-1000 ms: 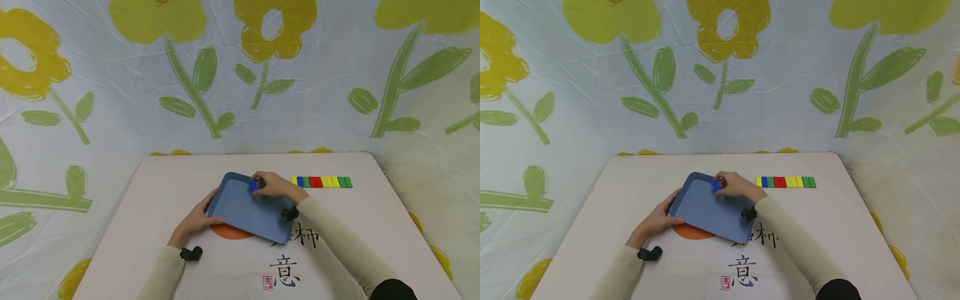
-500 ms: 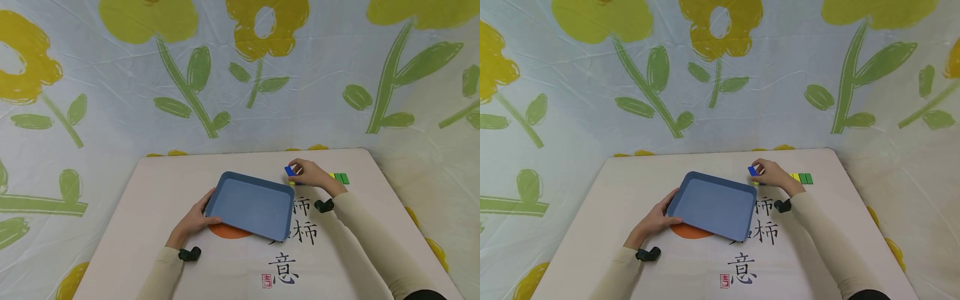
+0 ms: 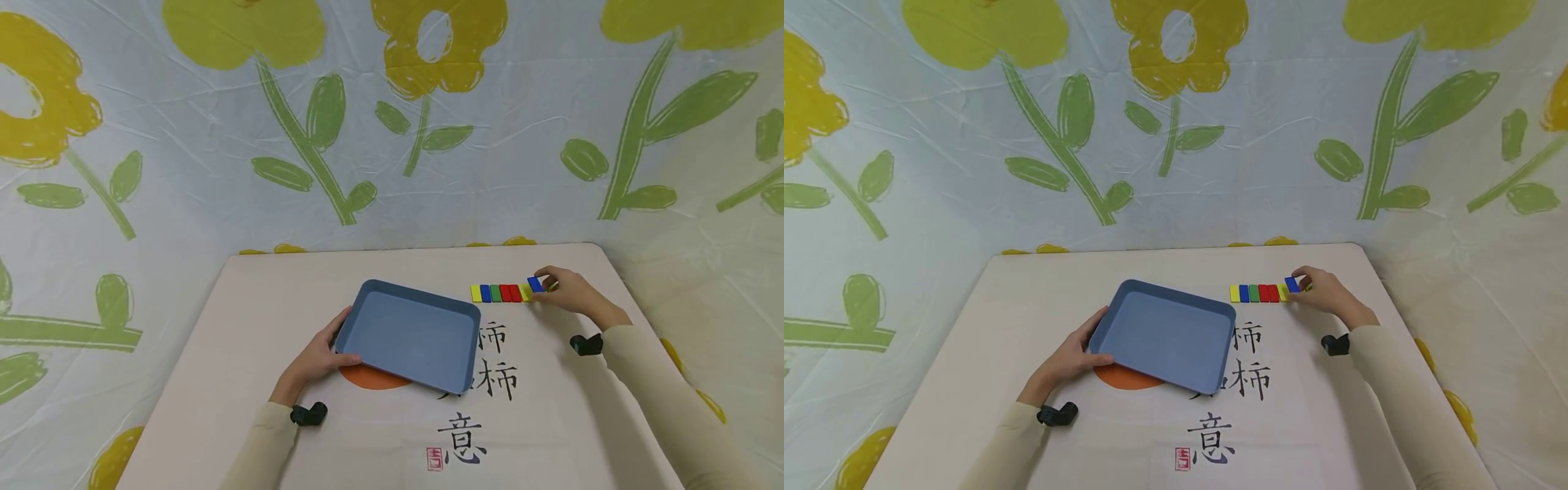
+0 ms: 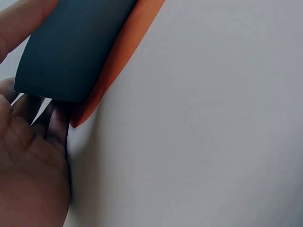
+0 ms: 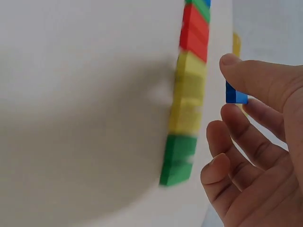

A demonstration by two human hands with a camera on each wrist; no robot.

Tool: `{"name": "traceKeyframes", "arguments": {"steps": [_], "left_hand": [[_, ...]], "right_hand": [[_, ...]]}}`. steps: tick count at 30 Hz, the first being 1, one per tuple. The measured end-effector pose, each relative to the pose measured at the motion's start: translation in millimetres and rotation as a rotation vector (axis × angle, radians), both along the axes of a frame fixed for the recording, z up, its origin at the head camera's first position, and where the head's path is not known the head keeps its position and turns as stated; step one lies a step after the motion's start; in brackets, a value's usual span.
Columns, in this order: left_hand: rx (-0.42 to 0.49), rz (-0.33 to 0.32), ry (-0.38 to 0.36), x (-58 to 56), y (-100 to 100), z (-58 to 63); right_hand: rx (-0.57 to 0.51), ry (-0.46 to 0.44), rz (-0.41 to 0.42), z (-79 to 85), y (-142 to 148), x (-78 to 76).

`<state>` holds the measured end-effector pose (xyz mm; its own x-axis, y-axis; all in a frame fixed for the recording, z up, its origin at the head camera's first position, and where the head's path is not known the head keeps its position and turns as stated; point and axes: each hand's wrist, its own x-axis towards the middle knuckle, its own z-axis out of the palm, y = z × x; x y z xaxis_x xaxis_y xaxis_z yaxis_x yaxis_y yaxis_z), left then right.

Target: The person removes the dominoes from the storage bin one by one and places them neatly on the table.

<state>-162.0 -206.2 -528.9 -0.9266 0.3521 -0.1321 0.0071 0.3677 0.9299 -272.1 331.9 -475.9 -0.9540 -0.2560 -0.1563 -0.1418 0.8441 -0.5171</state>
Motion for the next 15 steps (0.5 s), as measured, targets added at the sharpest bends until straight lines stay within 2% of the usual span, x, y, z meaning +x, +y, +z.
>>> {"name": "traceKeyframes", "arguments": {"steps": [2,9,10,15], "left_hand": [[0.002,0.001,0.006,-2.2,-3,-6.0],[-0.019,-0.005,0.006,-2.7,-4,-5.5],[-0.021,-0.005,0.009,-4.1,-5,-9.5],[-0.012,-0.003,0.004,-4.7,-4,-10.1]], "right_hand": [[0.014,-0.002,-0.009,-1.2,10,0.5],[0.040,-0.076,-0.060,-7.7,37,3.3],[0.042,-0.085,-0.071,-9.2,41,3.4],[0.049,-0.105,-0.119,-18.6,59,2.5]]}}
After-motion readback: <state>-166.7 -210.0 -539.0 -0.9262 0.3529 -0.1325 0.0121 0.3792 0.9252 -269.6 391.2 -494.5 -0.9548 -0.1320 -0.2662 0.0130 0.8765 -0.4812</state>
